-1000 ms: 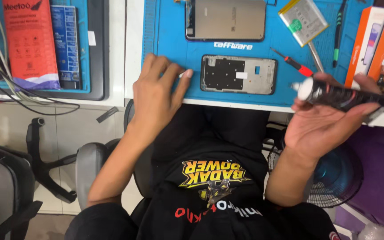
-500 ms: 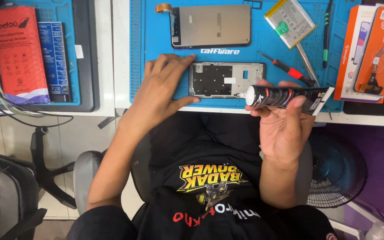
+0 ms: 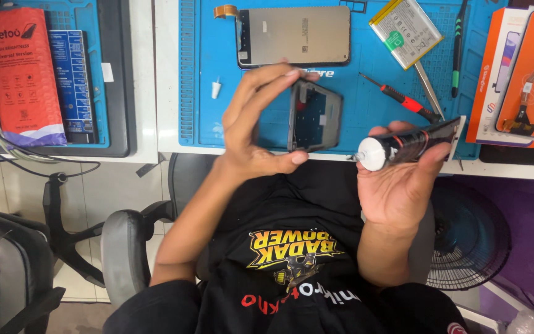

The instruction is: The person holds a disassembled phone frame and cleans its inner surface with a brush, then wipes it with a tissue. They cut a piece of white tape with scissors, stick the tape piece onto the frame, and finally squeeze adhesive from a tube onto a tissue.

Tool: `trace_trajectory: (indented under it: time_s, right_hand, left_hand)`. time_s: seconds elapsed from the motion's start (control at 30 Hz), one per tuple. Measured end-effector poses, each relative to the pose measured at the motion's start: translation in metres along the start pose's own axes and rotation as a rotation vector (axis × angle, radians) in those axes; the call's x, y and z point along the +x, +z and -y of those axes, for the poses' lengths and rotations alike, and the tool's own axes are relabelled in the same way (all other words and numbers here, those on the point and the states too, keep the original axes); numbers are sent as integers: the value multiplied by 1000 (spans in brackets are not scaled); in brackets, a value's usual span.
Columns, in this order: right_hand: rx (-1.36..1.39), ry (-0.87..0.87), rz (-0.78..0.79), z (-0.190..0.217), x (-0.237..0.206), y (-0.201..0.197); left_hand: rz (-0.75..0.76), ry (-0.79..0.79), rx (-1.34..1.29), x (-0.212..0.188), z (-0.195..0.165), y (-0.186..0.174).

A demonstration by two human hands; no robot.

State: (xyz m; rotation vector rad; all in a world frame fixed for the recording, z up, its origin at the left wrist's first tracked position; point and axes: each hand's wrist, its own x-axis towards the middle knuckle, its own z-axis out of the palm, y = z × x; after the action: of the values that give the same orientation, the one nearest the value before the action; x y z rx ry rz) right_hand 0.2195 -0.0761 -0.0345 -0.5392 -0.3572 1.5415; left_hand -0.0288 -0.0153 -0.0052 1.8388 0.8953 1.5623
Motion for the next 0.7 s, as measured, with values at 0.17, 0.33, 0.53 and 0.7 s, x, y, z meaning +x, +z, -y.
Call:
trace_trajectory:
  time_s: [0.17, 0.33, 0.53, 0.7]
  right_hand:
    - [-45, -17, 109, 5, -5, 0]
    - [-4, -115, -56, 9, -6, 7]
    - [-61, -149, 83, 5, 6, 18]
    - [-141, -221, 40, 3, 18, 21]
  left_hand:
    - [-191, -250, -573, 6, -10, 32]
    - [-222, -455, -1045, 5, -19, 39]
    - [-273, -464, -904, 3, -7, 34]
    - [-369, -376, -616, -21, 12, 34]
